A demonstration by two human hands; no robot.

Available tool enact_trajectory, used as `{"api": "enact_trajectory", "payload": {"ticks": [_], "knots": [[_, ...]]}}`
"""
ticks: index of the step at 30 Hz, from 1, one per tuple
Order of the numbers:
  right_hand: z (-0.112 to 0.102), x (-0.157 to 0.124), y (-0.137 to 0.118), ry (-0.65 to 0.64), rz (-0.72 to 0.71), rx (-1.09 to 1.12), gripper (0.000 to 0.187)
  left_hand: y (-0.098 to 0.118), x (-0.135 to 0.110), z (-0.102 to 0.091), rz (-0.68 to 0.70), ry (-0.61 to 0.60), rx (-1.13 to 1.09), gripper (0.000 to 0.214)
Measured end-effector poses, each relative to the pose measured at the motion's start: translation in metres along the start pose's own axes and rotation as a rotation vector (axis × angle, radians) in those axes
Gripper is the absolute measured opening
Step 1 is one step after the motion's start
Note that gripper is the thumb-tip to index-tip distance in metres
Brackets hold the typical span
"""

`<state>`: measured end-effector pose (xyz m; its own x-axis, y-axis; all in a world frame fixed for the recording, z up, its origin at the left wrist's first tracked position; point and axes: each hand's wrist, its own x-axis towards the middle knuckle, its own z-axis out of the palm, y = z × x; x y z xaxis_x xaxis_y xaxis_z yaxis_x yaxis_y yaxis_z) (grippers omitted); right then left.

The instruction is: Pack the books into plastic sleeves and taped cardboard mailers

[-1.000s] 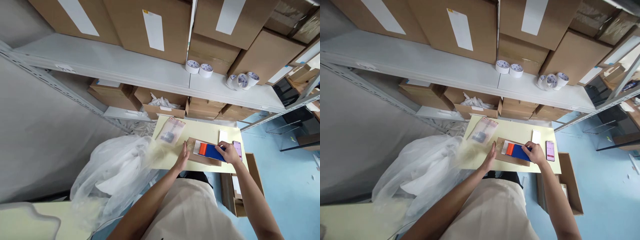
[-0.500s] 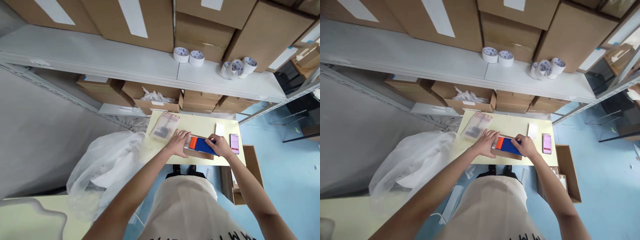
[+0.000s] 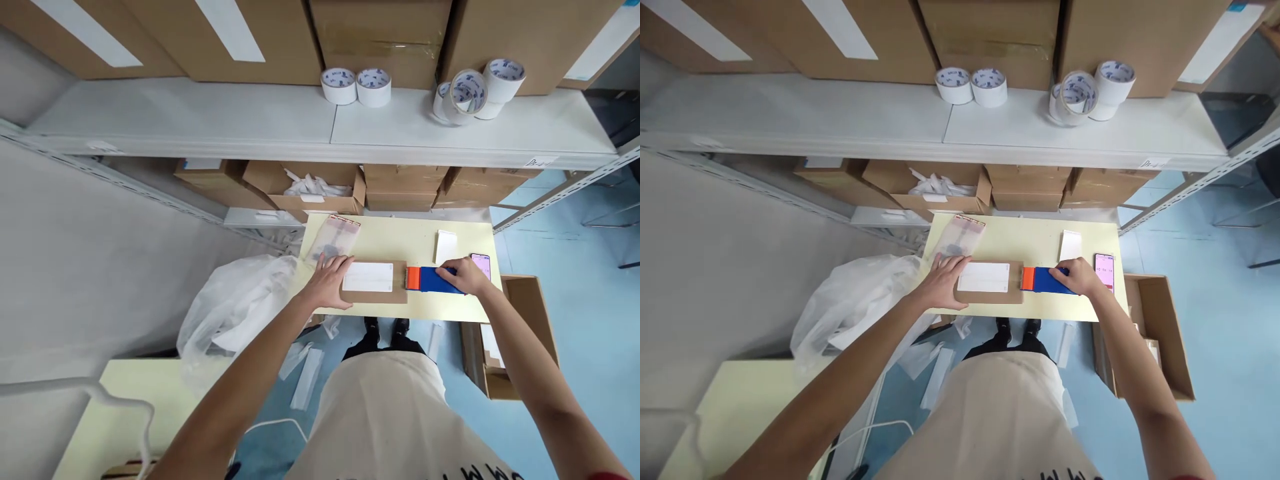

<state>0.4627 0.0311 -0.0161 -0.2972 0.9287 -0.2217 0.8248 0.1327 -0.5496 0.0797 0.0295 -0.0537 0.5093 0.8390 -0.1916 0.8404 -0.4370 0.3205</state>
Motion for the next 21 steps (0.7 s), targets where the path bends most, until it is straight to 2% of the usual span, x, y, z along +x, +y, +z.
{"api": "enact_trajectory", "payload": {"ticks": [2, 5, 9, 11, 14, 18, 21], "knots": [[0.008, 0.009, 0.007, -0.012, -0.024, -0.02, 0.043, 0.007, -0.001, 0.0, -0.03, -0.004, 0.048, 0.117], [0.017, 0.016, 0.012, -0.03, -0.04, -0.023, 0.046, 0.036, 0.008, 0.008, -0.048, -0.028, 0.104, 0.12], [0.024, 0.016, 0.018, -0.064, -0.05, 0.029, 0.049, 0.089, 0.034, 0.029, 0.068, -0.051, 0.064, 0.117], [0.026, 0.014, 0.02, -0.1, -0.034, 0.043, 0.05, 0.106, 0.044, 0.036, 0.124, -0.044, 0.039, 0.11], [0.026, 0.012, 0.025, -0.162, -0.02, 0.049, 0.054, 0.113, 0.05, 0.04, 0.144, -0.047, 0.027, 0.105], [0.013, 0.004, 0.043, -0.192, 0.005, 0.08, 0.057, 0.106, 0.05, 0.04, 0.137, -0.06, 0.041, 0.105], [0.001, -0.003, 0.053, -0.217, 0.083, -0.056, 0.057, 0.105, 0.048, 0.039, 0.13, -0.055, 0.054, 0.104]]}}
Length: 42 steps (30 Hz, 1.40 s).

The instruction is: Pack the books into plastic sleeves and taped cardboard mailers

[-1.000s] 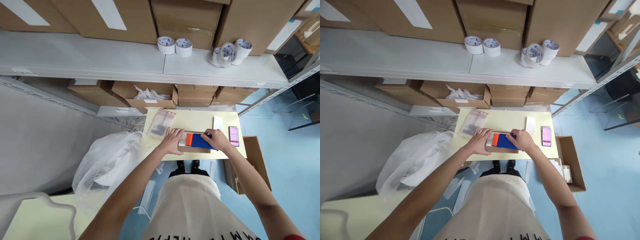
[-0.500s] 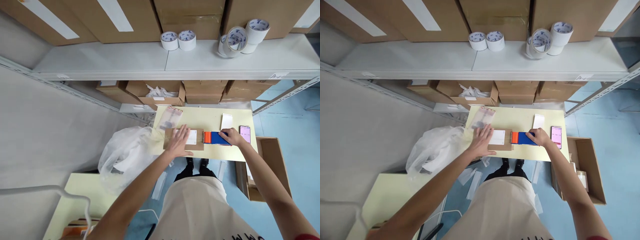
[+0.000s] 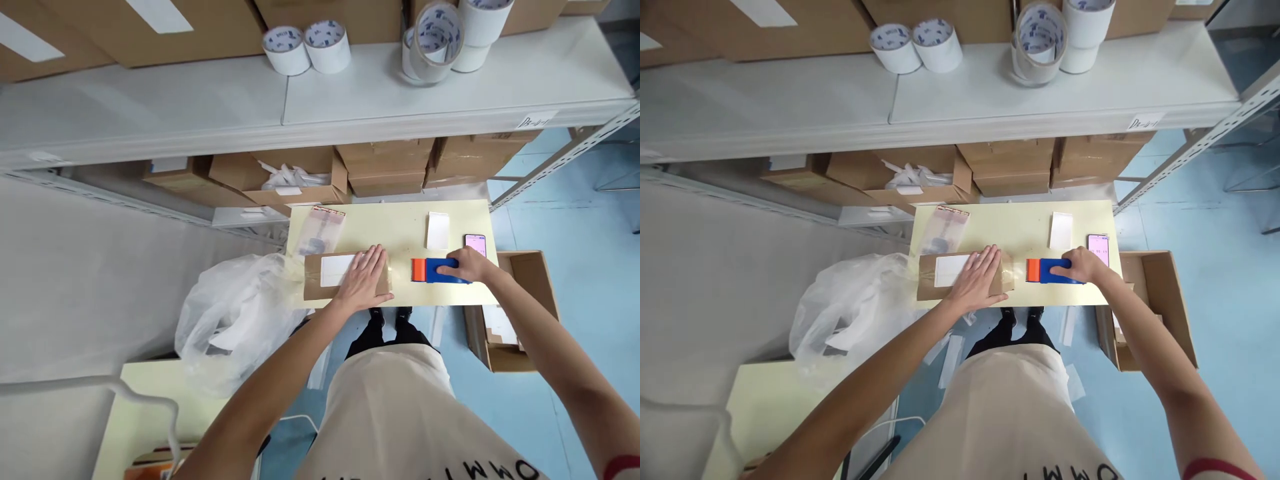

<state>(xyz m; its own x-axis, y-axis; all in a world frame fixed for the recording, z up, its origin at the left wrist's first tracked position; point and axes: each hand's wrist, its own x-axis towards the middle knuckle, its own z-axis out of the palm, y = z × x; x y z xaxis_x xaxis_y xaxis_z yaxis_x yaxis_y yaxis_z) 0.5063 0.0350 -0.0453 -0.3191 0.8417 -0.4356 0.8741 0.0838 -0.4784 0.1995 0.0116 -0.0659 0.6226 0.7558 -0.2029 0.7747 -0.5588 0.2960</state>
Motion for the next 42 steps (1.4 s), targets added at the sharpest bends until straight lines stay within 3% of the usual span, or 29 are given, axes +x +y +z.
{"api": "enact_trajectory", "payload": {"ticks": [4, 8, 11, 14, 16, 18, 21, 26, 31, 35, 38, 42], "knots": [[0.002, 0.006, -0.031, 0.044, 0.174, -0.283, 0.053, 0.008, 0.002, -0.003, 0.081, -0.014, 0.041, 0.081], [0.022, 0.029, -0.095, 0.08, 0.192, -0.352, 0.036, 0.023, 0.008, -0.009, 0.055, -0.025, 0.089, 0.064], [0.028, 0.039, -0.119, 0.052, 0.176, -0.363, 0.019, 0.033, 0.016, -0.012, -0.021, -0.027, 0.129, 0.054], [0.025, 0.031, -0.103, 0.083, 0.232, -0.347, 0.026, 0.038, 0.023, -0.011, -0.068, -0.003, 0.13, 0.048], [0.027, 0.018, -0.078, 0.19, 0.299, -0.283, 0.041, 0.038, 0.026, -0.009, -0.089, 0.031, 0.109, 0.055], [0.04, 0.004, -0.05, 0.317, 0.336, -0.165, 0.043, 0.036, 0.027, -0.006, -0.1, 0.068, 0.077, 0.07], [0.079, -0.009, -0.013, 0.412, 0.305, -0.057, 0.022, 0.027, 0.025, -0.002, -0.072, 0.093, 0.006, 0.088], [0.151, -0.009, 0.018, 0.458, 0.218, -0.042, 0.029, 0.007, 0.018, 0.003, -0.037, 0.176, -0.13, 0.069], [0.186, -0.004, 0.029, 0.422, 0.199, -0.079, 0.037, 0.002, 0.012, 0.009, -0.041, 0.285, -0.116, 0.061], [0.193, -0.009, 0.027, 0.432, 0.2, -0.086, 0.048, -0.001, -0.001, 0.01, -0.205, 0.352, -0.069, 0.062], [0.189, -0.015, 0.012, 0.513, 0.16, -0.1, 0.07, -0.01, -0.022, 0.009, -0.335, 0.396, -0.075, 0.06], [0.178, -0.012, -0.027, 0.541, -0.033, 0.04, 0.095, -0.03, -0.066, 0.02, -0.574, 0.562, -0.18, 0.066]]}}
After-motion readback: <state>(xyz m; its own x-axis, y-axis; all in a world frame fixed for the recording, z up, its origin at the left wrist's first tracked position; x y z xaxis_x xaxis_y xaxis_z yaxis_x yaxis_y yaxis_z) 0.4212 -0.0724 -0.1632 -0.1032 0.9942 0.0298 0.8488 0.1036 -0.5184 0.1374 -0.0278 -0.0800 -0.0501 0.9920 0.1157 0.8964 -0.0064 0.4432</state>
